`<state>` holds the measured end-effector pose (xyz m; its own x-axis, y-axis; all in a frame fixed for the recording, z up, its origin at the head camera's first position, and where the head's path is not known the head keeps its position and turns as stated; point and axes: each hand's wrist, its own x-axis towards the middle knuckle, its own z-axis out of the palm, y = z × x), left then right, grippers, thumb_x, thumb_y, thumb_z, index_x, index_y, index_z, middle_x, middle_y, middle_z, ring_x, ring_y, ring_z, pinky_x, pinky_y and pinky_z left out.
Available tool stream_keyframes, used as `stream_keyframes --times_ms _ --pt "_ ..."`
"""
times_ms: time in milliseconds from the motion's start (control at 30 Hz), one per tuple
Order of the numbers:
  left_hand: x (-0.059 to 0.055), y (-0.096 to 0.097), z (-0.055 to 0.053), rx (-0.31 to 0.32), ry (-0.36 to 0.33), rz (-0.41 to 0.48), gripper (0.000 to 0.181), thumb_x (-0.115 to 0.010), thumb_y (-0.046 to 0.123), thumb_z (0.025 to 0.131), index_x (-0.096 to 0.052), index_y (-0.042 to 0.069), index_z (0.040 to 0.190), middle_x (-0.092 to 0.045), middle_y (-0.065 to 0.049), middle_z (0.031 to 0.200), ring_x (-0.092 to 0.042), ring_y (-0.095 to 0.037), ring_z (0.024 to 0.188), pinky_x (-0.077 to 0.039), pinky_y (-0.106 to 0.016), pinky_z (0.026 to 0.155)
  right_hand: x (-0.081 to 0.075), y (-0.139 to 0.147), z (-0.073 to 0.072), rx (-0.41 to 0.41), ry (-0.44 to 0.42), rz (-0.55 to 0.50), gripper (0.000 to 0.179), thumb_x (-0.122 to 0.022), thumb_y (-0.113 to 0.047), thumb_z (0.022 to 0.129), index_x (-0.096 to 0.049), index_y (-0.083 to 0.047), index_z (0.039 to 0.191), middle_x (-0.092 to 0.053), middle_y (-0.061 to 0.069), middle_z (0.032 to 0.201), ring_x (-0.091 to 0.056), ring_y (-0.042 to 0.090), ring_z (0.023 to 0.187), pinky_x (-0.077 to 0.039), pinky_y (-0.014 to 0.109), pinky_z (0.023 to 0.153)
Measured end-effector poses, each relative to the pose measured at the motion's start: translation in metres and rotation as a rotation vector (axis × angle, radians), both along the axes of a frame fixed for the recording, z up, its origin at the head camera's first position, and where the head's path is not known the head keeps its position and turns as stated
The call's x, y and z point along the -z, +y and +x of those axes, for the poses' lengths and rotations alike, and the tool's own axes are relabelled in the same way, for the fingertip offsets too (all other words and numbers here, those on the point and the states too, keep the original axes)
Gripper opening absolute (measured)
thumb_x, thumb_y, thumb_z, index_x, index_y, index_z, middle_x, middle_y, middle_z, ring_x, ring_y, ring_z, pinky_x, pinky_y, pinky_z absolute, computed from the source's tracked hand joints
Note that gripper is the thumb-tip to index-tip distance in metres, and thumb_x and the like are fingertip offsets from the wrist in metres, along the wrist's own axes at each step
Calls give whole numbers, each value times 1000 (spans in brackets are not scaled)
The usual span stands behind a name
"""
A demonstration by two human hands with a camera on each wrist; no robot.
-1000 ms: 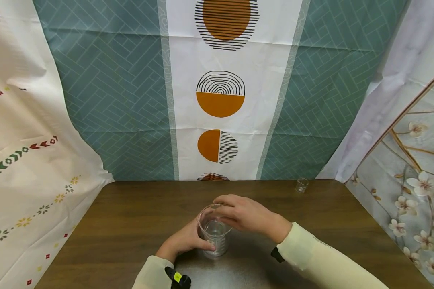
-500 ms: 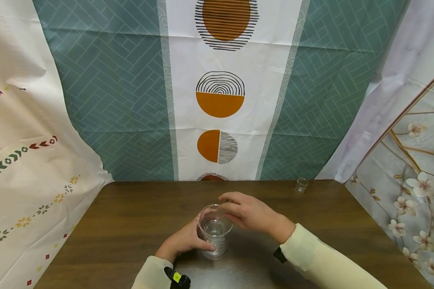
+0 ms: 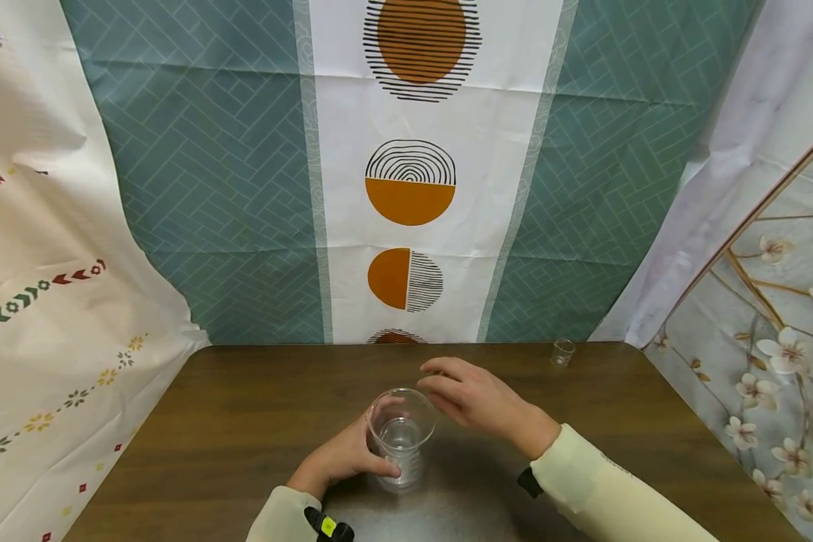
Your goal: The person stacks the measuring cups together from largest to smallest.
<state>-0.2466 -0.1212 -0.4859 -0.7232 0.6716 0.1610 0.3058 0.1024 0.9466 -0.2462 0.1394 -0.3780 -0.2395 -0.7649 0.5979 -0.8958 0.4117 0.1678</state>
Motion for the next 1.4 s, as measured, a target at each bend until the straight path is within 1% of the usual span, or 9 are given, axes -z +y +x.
stream_keyframes --times_ms 133,433,533,633,733,833,1000,1133,1400 --pt "1 -1 1 -1 15 -1 92 -86 15 71 -31 28 143 -50 -4 141 -51 -10 125 -39 -20 100 0 2 1 18 -6 0 31 -77 -10 80 -68 -10 109 -62 7 118 -62 18 106 -53 29 87" --pt "0 0 0 -1 27 6 93 -87 16 70 -32 28 143 -51 -4 140 -50 -9 124 -39 -19 100 -2 8 0 27 -12 -35 24 -72 -11 86 -68 -9 110 -62 7 117 -61 19 106 -53 30 88" --pt "-1 1 0 -9 16 -10 93 -87 17 69 -32 29 143 -52 -2 140 -50 -8 124 -38 -18 100 -2 10 0 27 -12 -48 19 -64 -16 93 -69 -9 110 -62 8 116 -61 19 106 -53 30 88" --pt "-1 1 0 -8 6 -8 94 -87 17 70 -31 27 144 -51 -3 141 -50 -9 124 -38 -18 100 -3 11 -1 32 -6 -59 22 -55 -22 99 -69 -9 109 -63 8 115 -62 19 105 -53 29 87" --pt "0 1 0 2 3 7 94 -87 16 70 -31 25 144 -51 -6 141 -51 -8 123 -39 -19 99 -4 13 -2 38 -1 -69 18 -63 -15 93 -69 -9 110 -63 8 115 -62 19 105 -53 29 86" --pt "1 1 -1 10 4 18 93 -86 14 70 -30 24 144 -52 -8 141 -52 -9 122 -40 -19 98 -3 16 -3 41 1 -80 18 -64 -13 92 -68 -9 110 -62 8 116 -62 19 105 -53 30 87" --pt "1 1 0 2 9 13 94 -87 15 70 -30 26 144 -51 -8 141 -52 -9 121 -40 -19 98 -2 21 -6 53 6 -94 28 -47 -24 101 -68 -9 110 -62 8 116 -62 20 106 -53 31 87" --pt "0 2 0 13 8 34 94 -87 14 69 -30 25 144 -46 -13 144 -51 -9 122 -42 -20 97 -1 24 -7 63 19 -109 27 -48 -24 101 -68 -8 108 -63 8 115 -62 20 105 -53 32 87" --pt "1 2 0 18 -2 38 97 -86 10 70 -26 11 146 -43 -17 145 -50 -8 123 -43 -21 97 5 28 -11 80 43 -149 20 -55 -19 98 -68 -8 107 -64 10 112 -63 22 103 -53 34 85"
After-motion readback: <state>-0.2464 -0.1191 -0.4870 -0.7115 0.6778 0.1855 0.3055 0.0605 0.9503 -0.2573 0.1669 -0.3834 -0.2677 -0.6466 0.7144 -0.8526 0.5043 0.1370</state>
